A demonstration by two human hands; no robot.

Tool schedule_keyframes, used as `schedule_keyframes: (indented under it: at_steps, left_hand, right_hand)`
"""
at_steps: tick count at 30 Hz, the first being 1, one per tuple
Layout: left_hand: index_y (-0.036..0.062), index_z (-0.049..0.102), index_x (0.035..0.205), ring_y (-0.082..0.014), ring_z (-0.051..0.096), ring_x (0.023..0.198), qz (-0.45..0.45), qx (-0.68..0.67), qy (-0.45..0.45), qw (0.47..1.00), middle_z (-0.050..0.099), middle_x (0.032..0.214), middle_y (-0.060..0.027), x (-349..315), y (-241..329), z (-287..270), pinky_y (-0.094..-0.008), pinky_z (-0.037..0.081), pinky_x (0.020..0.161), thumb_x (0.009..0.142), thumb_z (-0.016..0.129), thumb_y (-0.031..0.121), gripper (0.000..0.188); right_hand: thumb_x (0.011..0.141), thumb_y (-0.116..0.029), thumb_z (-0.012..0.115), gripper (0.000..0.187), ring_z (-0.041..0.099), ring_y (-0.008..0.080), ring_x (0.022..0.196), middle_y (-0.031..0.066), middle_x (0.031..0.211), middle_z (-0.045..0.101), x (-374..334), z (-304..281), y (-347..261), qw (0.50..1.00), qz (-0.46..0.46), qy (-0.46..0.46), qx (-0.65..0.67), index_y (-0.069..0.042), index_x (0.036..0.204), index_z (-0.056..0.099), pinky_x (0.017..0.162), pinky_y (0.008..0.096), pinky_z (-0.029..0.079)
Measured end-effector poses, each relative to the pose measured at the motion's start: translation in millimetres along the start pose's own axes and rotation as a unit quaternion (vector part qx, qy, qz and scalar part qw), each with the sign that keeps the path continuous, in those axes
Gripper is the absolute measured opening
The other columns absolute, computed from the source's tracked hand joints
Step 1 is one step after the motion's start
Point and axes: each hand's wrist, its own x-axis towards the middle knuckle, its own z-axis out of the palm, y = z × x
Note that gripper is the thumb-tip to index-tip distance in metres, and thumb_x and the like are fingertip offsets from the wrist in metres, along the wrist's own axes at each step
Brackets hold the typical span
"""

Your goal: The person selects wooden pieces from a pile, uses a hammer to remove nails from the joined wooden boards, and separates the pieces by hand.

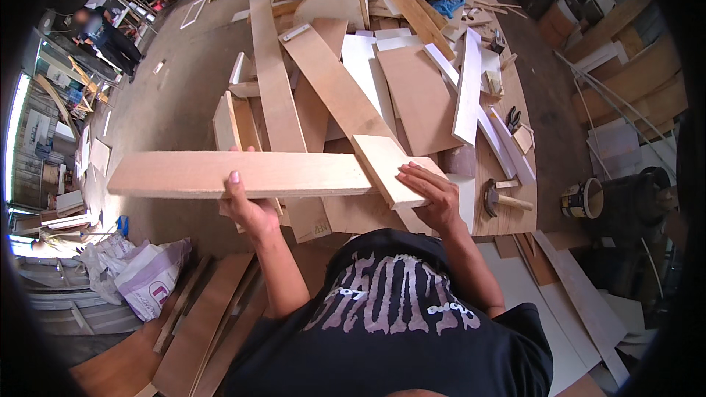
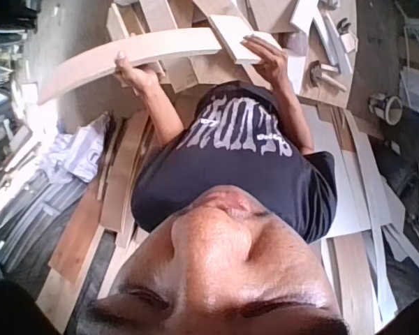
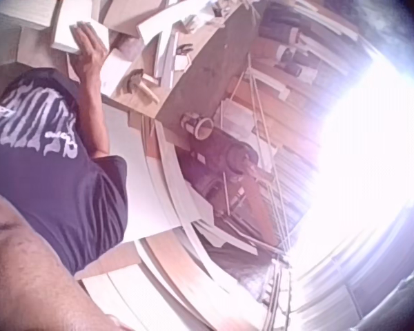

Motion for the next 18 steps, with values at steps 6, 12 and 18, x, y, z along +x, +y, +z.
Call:
schedule_keyframes:
  at_steps: [6, 12, 18]
  left_hand:
    - [0.0039, 0.045, 0.149, -0.0309, 0.062, 0.121, -0.069, -0.107, 0.037, 0.991, 0.061, 0.13, -0.0129, -1, -19, 33, -0.0519, 0.051, 0.114, 0.099, 0.075, 0.033, 0.065]
    - [0.0061, 0.029, 0.159, -0.0257, 0.05, 0.137, 0.005, -0.083, -0.119, 0.989, 0.05, 0.147, -0.0116, 22, -21, 54, -0.0484, 0.042, 0.118, 0.096, 0.081, 0.028, 0.084]
    - [0.0033, 0.032, 0.154, -0.0279, 0.046, 0.14, 0.028, 0.036, -0.094, 0.994, 0.046, 0.149, -0.0159, 50, -35, 119, -0.0454, 0.026, 0.129, 0.086, 0.09, 0.032, 0.094]
  right_hand:
    - [0.078, -0.013, 0.09, 0.037, 0.079, 0.0277, 0.105, 0.0102, 0.111, 0.081, -6, -5, 12, 0.996, 0.077, 0.032, 0.034, -0.01, 0.114, 0.079, 0.09, 0.0376, 0.064]
    - [0.086, -0.024, 0.09, 0.038, 0.073, 0.014, 0.079, 0.0121, 0.086, 0.078, -22, 22, 54, 0.925, 0.31, 0.041, 0.215, 0.0, 0.111, 0.075, 0.073, 0.0318, 0.057]
    - [0.092, -0.03, 0.087, 0.041, 0.072, 0.0152, 0.082, 0.0081, 0.091, 0.079, -26, 44, 74, 0.915, 0.361, 0.031, 0.177, -0.002, 0.119, 0.076, 0.077, 0.0321, 0.057]
